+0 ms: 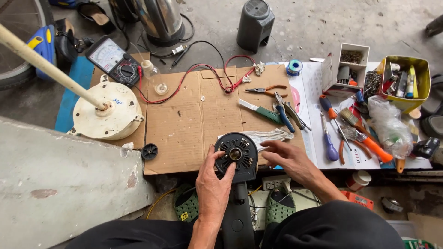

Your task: The person disassembles a handheld electronic device, removes a circular component, and uses a power drill to work on the central hub. They then reassemble the device and briefly handle a small cylindrical object.

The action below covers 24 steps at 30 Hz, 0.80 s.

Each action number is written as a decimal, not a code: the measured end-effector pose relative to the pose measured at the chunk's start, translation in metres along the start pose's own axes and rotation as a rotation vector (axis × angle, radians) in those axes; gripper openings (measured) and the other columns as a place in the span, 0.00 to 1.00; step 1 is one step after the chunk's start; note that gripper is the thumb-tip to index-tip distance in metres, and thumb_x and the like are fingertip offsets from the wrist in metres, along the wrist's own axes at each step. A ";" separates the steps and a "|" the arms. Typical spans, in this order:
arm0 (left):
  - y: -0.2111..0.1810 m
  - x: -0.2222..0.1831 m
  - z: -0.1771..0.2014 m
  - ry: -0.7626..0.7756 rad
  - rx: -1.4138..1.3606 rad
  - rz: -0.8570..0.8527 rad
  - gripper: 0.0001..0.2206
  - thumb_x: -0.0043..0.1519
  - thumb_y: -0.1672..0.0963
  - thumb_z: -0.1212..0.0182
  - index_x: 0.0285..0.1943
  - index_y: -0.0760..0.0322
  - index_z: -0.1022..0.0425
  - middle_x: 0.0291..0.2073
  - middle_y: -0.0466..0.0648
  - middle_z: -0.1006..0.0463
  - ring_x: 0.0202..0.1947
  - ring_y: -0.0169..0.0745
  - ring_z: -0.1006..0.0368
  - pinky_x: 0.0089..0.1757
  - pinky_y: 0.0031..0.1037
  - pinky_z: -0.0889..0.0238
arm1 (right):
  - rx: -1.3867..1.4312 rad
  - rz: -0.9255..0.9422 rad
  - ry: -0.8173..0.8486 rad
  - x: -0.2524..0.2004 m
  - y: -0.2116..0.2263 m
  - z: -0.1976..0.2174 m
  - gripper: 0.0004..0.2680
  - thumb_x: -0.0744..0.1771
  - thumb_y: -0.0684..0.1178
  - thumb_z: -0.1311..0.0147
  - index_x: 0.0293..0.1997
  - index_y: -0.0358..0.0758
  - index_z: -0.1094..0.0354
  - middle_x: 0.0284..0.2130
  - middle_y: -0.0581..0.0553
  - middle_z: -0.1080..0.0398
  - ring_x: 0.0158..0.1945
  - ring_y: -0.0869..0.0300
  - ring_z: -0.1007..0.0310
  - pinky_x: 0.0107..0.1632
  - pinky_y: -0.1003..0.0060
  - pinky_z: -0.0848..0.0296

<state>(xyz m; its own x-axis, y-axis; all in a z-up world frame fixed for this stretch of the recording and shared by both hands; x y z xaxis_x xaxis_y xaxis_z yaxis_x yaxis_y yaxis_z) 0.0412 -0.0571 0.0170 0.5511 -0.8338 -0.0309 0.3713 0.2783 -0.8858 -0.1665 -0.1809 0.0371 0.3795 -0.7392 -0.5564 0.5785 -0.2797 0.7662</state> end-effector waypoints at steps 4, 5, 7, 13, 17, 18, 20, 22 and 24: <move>0.000 0.000 0.001 0.011 0.047 0.021 0.17 0.62 0.54 0.25 0.60 0.51 0.20 0.77 0.53 0.27 0.77 0.48 0.32 0.68 0.40 0.37 | 0.102 0.072 0.066 0.024 -0.008 -0.016 0.21 0.68 0.58 0.40 0.68 0.42 0.25 0.41 0.44 0.20 0.37 0.60 0.22 0.50 0.63 0.20; -0.002 0.000 0.001 0.006 0.042 0.022 0.17 0.61 0.54 0.25 0.59 0.51 0.19 0.77 0.53 0.27 0.77 0.47 0.32 0.68 0.38 0.37 | 0.175 0.064 0.057 0.026 -0.010 -0.018 0.18 0.68 0.55 0.39 0.65 0.40 0.24 0.38 0.45 0.22 0.36 0.61 0.24 0.46 0.63 0.22; -0.002 0.000 0.002 0.007 0.040 0.027 0.17 0.61 0.55 0.25 0.59 0.52 0.19 0.77 0.52 0.26 0.77 0.46 0.31 0.68 0.36 0.37 | 0.252 0.050 0.046 0.032 -0.019 -0.020 0.16 0.68 0.51 0.37 0.62 0.38 0.23 0.35 0.46 0.24 0.34 0.61 0.26 0.43 0.64 0.23; 0.003 0.000 0.002 0.010 0.057 0.063 0.17 0.60 0.54 0.24 0.59 0.46 0.19 0.76 0.53 0.26 0.76 0.47 0.30 0.66 0.37 0.34 | 0.314 -0.021 0.024 0.033 -0.030 -0.024 0.16 0.67 0.51 0.35 0.60 0.37 0.22 0.44 0.46 0.21 0.33 0.60 0.27 0.43 0.65 0.23; -0.004 0.002 0.004 -0.010 0.095 -0.032 0.10 0.66 0.55 0.33 0.56 0.48 0.19 0.75 0.56 0.25 0.73 0.51 0.27 0.62 0.39 0.31 | 0.350 -0.026 0.022 0.031 -0.028 -0.026 0.12 0.68 0.48 0.34 0.56 0.35 0.22 0.39 0.45 0.22 0.31 0.59 0.26 0.38 0.64 0.26; -0.006 0.002 0.004 0.007 0.092 -0.032 0.08 0.68 0.55 0.35 0.56 0.48 0.19 0.75 0.58 0.26 0.74 0.55 0.28 0.62 0.42 0.29 | 0.355 -0.011 0.019 0.032 -0.027 -0.026 0.11 0.68 0.46 0.34 0.55 0.34 0.22 0.38 0.45 0.23 0.31 0.58 0.27 0.38 0.64 0.26; -0.008 0.003 0.005 -0.022 0.117 -0.080 0.08 0.67 0.55 0.33 0.55 0.49 0.19 0.73 0.59 0.24 0.71 0.54 0.25 0.61 0.41 0.28 | 0.353 -0.017 0.024 0.031 -0.024 -0.026 0.11 0.69 0.46 0.35 0.55 0.34 0.23 0.37 0.45 0.23 0.30 0.58 0.27 0.37 0.64 0.26; -0.010 0.003 0.005 -0.049 0.143 -0.129 0.08 0.67 0.55 0.31 0.53 0.50 0.18 0.71 0.60 0.22 0.69 0.53 0.23 0.60 0.39 0.27 | 0.351 -0.023 0.027 0.031 -0.025 -0.027 0.10 0.69 0.46 0.35 0.55 0.35 0.24 0.35 0.44 0.23 0.30 0.58 0.27 0.37 0.64 0.26; -0.009 0.002 0.004 -0.060 0.171 -0.147 0.08 0.66 0.56 0.30 0.53 0.50 0.18 0.72 0.59 0.23 0.68 0.53 0.22 0.59 0.39 0.26 | 0.374 -0.016 0.015 0.034 -0.029 -0.027 0.10 0.68 0.45 0.34 0.53 0.35 0.23 0.36 0.45 0.24 0.30 0.58 0.28 0.36 0.64 0.27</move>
<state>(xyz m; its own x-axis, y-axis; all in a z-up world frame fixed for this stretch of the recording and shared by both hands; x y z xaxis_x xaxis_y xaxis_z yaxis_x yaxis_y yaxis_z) 0.0425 -0.0595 0.0266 0.5237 -0.8427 0.1245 0.5689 0.2372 -0.7875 -0.1510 -0.1817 -0.0125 0.3850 -0.7245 -0.5718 0.2820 -0.4976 0.8203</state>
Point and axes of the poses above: each hand's wrist, its own x-axis towards the middle knuckle, its own z-axis out of the back of the hand, y = z × x, the point moved 7 cm from there along x, towards the middle knuckle
